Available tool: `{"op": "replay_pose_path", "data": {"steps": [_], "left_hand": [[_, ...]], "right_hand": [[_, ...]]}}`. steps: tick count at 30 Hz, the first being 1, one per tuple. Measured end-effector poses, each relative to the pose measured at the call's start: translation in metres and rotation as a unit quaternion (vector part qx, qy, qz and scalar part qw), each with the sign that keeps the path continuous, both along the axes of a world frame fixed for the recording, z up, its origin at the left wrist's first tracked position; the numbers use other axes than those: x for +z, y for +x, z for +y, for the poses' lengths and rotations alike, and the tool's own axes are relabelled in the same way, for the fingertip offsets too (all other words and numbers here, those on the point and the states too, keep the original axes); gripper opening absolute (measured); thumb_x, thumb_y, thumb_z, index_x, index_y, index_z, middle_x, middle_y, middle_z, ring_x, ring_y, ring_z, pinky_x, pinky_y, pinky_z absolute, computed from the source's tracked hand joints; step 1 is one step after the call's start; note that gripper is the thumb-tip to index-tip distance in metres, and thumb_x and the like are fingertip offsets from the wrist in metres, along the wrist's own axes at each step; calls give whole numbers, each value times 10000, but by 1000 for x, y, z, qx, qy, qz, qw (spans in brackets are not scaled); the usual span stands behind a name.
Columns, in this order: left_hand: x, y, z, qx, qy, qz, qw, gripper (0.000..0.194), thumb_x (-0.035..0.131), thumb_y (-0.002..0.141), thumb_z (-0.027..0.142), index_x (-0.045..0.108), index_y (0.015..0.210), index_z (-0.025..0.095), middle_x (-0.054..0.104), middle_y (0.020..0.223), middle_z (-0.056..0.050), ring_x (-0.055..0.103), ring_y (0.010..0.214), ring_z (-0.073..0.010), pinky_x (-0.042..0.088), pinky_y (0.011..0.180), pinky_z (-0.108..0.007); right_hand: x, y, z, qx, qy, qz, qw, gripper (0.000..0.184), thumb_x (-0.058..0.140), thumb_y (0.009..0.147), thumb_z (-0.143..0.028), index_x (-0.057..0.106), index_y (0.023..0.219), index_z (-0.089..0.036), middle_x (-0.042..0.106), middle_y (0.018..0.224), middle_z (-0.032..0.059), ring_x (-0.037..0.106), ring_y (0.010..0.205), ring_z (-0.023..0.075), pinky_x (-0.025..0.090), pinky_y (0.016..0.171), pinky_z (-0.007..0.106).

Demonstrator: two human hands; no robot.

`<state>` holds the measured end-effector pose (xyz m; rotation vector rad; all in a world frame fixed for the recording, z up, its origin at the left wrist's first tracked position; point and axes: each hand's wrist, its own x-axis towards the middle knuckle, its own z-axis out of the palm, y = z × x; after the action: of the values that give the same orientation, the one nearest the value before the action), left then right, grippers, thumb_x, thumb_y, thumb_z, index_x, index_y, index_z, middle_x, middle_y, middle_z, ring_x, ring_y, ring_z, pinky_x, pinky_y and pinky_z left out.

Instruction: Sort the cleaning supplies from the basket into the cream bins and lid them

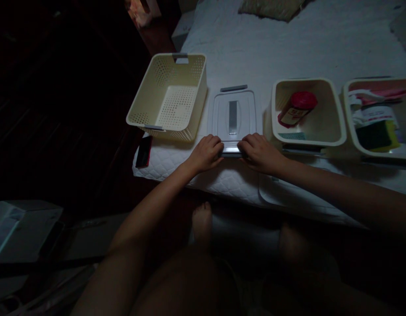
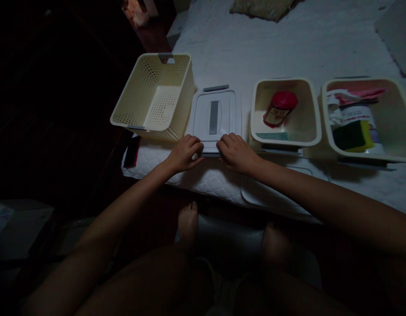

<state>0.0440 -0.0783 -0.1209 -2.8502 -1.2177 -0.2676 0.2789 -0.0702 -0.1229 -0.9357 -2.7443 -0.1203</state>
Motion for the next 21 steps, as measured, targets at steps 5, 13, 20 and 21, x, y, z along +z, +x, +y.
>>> {"op": "replay_pose_path", "data": {"steps": [5, 13, 20, 21], "left_hand": [[0, 0, 2, -8, -13, -7, 1000, 223, 499, 862, 366, 567, 916, 161, 580, 961, -118, 492, 902, -246, 415, 780, -377], [-1, 0, 3, -6, -36, -44, 998, 230, 474, 885, 378, 565, 888, 167, 563, 926, -103, 484, 889, -232, 405, 754, -363], [-7, 3, -3, 26, -19, -79, 996, 233, 528, 839, 386, 572, 906, 167, 585, 970, -111, 493, 905, -243, 429, 796, -396], [-8, 3, -3, 33, -16, -98, 994, 225, 534, 837, 377, 576, 912, 169, 588, 973, -109, 499, 912, -240, 434, 805, -399]], "right_hand": [[1, -1, 0, 3, -13, -3, 1000, 241, 557, 820, -258, 629, 955, -72, 587, 927, 185, 478, 825, 270, 344, 711, 358], [-1, -3, 2, 10, -9, -19, 1000, 263, 503, 878, -275, 640, 943, -60, 595, 908, 189, 478, 808, 257, 327, 713, 359], [-3, -1, -1, 10, 0, 7, 1000, 260, 485, 890, -261, 646, 990, -82, 617, 947, 189, 491, 839, 265, 343, 723, 371], [-2, 0, 0, 15, 4, 8, 1000, 273, 481, 895, -283, 648, 990, -88, 620, 948, 184, 494, 838, 264, 348, 724, 369]]}}
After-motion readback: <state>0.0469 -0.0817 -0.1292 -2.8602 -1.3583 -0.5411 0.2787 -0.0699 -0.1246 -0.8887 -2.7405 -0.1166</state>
